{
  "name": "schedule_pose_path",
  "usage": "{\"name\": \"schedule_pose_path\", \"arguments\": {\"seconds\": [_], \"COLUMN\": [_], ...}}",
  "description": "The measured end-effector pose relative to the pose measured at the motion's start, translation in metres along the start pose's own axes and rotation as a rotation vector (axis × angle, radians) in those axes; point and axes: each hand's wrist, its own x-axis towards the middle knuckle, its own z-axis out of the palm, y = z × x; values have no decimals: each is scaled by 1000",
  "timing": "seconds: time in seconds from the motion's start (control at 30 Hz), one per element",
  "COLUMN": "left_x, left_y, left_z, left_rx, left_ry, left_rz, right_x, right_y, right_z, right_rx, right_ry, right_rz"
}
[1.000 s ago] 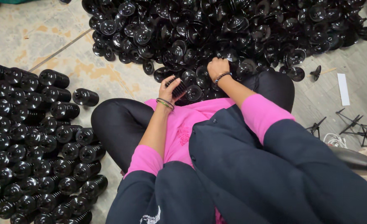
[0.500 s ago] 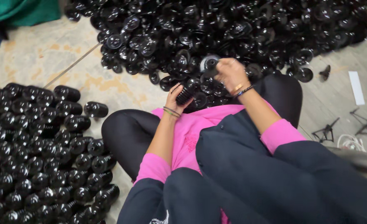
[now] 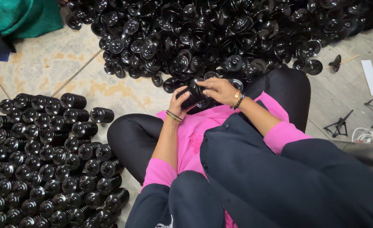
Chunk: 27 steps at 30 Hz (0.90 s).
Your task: The person sits on the floor among large piles of black plastic components. They pick a ribbed cylindrical part and a round base, twist the two parts together by hand, and place the assembled unit onto a growing pile beside them, repeating this cycle throughout the episode.
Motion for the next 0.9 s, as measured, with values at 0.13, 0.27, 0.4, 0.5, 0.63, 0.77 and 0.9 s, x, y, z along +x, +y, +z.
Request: {"name": "schedule_pose_path", "arguments": {"seconds": [0.13,0.27,0.4,0.5,0.63,0.77,0.9], "left_x": [0,0,0,1,2,1,-3], "left_y": [-10,-11,-6,-6,-10,-15,-16], "left_z": [0,-2,-5,-5,-5,-3,1], "left_rx": [177,387,199,313,314,388,521], "left_ry": [-122,-115,-37,-24,-62,-53,-73], "left_rz": [225,367,288,354,316,379,478], "right_x": [-2,-1,0,0,-3,-5,-4], "right_y": [25,36,21,7,7,23,32], "right_z": [5,11,9,0,-6,4,7], "right_rx": [489,521,272,60,22,399,452], "right_ry": [80,170,63,49,-6,4,30], "right_rz": [479,560,306,82,130,428,433]}}
